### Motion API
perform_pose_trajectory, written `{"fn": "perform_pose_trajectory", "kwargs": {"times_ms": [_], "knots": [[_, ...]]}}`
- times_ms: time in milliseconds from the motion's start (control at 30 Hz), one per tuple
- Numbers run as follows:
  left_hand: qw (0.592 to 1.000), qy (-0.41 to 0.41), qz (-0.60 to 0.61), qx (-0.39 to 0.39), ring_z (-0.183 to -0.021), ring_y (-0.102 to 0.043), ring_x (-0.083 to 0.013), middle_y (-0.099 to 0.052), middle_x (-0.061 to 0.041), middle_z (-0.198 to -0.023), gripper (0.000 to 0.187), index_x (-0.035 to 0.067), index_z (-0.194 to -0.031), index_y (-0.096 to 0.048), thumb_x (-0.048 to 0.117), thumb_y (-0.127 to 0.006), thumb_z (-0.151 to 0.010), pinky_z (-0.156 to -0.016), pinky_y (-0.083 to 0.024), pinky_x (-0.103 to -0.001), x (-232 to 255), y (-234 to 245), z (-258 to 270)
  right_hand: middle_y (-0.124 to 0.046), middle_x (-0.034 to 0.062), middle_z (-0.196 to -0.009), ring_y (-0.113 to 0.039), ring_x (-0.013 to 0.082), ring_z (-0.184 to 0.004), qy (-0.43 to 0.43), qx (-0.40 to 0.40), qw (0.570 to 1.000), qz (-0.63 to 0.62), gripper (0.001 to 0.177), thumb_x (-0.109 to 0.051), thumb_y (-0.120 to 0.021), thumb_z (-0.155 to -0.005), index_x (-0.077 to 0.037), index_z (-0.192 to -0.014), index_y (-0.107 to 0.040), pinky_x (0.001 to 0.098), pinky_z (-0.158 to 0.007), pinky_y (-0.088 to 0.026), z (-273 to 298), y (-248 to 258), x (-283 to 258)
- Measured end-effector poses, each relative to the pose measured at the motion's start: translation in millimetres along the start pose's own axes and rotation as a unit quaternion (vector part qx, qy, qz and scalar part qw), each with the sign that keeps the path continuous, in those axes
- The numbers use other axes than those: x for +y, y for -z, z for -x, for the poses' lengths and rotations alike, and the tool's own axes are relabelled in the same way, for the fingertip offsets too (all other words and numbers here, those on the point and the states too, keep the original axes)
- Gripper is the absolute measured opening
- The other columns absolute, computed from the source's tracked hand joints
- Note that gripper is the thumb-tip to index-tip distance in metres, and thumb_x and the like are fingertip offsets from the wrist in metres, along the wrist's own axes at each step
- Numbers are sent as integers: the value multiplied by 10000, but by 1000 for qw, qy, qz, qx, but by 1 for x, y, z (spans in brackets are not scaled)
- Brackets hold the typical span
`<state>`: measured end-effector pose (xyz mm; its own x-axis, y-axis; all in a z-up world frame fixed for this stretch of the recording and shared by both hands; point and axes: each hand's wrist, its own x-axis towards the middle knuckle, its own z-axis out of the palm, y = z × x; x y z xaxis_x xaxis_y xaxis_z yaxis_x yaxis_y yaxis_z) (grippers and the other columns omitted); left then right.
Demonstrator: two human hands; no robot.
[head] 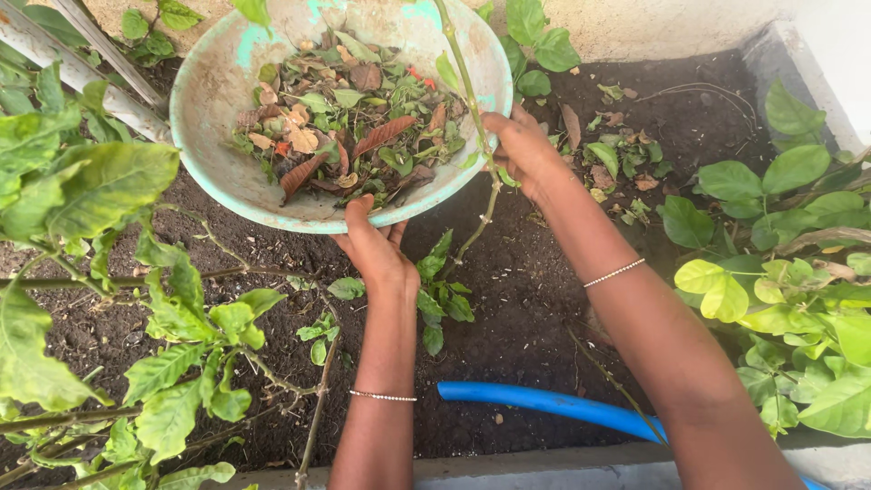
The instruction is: The person removes weeds and dry leaves from a garden bed by hand and places them into a light green plastic bowl. The person repeatedly reaches into the soil, pulls out unwanted plants, and deposits them into the bowl held in the other hand.
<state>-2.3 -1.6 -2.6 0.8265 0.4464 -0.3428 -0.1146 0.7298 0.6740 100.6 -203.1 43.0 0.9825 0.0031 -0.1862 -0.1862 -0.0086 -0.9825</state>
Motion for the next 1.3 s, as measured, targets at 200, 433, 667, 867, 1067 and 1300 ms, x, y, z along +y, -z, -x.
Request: {"fn": "perform_pose_trajectory", "kwargs": {"times_ms": [200,433,667,867,1067,1300], "knots": [[996,-32,-42,-69,-1290,-541,-331,-449,-180,-1444,984,123,-1555,-174,378,-738,-789,-1010,-533,-512,-8,-10,9,-693,105,-1269,-686,259,-1163,42,53,997,-21,536,-157,-576,-896,-84,-1417,-473,413,-983,-566,14,2,-36],[931,-131,-125,-316,-1558,-286,-374,-125,-263,-1717,1124,142,-1686,80,400,-718,-939,-1257,-312,-532,1,-17,23,-697,239,-1200,-756,340,-1113,165,94,976,-104,425,-73,-567,-905,61,-1307,-526,449,-1013,-590,22,40,-72],[914,-108,-85,-383,-1490,-390,-414,-100,-263,-1680,1175,106,-1638,134,403,-740,-912,-1232,-365,-512,3,-34,49,-682,211,-1198,-745,332,-1091,176,56,969,-161,371,-10,-556,-940,108,-1292,-542,458,-987,-657,22,85,-72],[825,-423,-352,-127,-1388,-475,-381,-384,-245,-1508,835,-46,-1545,-269,247,-777,-951,-1219,-383,-538,-11,-40,86,-654,178,-1147,-722,305,-1015,192,72,971,-125,370,18,-558,-909,97,-1270,-573,480,-900,-646,20,98,-61],[779,-425,-318,-334,-1027,-654,-269,-625,-123,-1161,359,53,-1284,-550,159,-682,-968,-881,-521,-408,-31,-33,127,-676,190,-1111,-750,324,-975,140,92,972,-163,345,-5,-557,-879,87,-1211,-570,488,-870,-679,19,111,-64],[866,-172,-264,-387,-1167,-704,-269,-682,-195,-1317,638,-33,-1418,-491,317,-730,-942,-955,-592,-350,-64,-39,107,-716,144,-1088,-753,244,-912,139,150,977,-55,375,-36,-581,-894,24,-1262,-616,359,-712,-634,19,105,-46]]}}
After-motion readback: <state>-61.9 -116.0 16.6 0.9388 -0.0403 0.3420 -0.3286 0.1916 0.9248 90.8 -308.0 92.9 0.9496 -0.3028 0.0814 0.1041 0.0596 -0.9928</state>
